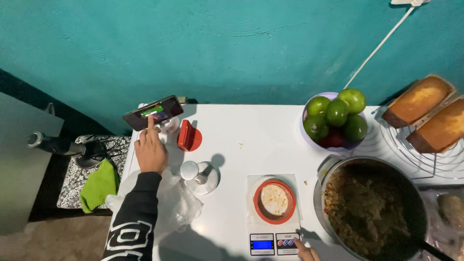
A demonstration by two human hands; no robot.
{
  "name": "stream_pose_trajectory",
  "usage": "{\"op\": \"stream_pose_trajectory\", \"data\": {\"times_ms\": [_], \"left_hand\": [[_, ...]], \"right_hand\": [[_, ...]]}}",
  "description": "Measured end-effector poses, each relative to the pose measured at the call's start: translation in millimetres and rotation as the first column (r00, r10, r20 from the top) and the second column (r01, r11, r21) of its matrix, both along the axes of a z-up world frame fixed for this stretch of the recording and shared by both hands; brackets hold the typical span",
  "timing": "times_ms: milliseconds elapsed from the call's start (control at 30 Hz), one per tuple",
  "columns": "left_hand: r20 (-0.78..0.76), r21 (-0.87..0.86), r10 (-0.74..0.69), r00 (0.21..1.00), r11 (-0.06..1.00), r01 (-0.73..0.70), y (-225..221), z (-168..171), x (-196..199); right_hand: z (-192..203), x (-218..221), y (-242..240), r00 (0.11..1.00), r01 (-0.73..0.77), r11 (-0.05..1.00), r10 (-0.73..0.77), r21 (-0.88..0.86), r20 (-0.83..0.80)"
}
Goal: Portioning a food mixture using a scale and shaping it with a mold into patties.
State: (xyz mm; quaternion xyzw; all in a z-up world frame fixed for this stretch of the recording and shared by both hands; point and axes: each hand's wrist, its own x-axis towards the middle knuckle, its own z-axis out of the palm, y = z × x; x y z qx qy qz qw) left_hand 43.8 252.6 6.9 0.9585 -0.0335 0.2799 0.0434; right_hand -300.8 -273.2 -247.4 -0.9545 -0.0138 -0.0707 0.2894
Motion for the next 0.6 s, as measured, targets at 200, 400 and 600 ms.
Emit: {"op": "stream_pose_trajectory", "data": {"times_ms": [200,400,600], "left_hand": [[-0.071,-0.158,-0.022,0.997,0.987,0.010,-13,37,-26],[-0.027,-0.100,-0.032,0.999,0.995,0.029,0,28,-32],[-0.088,-0.061,-0.012,0.996,0.998,0.007,4,25,-20]], "right_hand": [[-14,1,-20,0.998,-0.046,0.998,0.048,0.032,-0.049],[39,-2,-26,0.894,-0.029,0.998,0.053,0.061,-0.445],[-78,-14,-63,0.852,0.164,0.748,0.222,0.643,-0.475]]}}
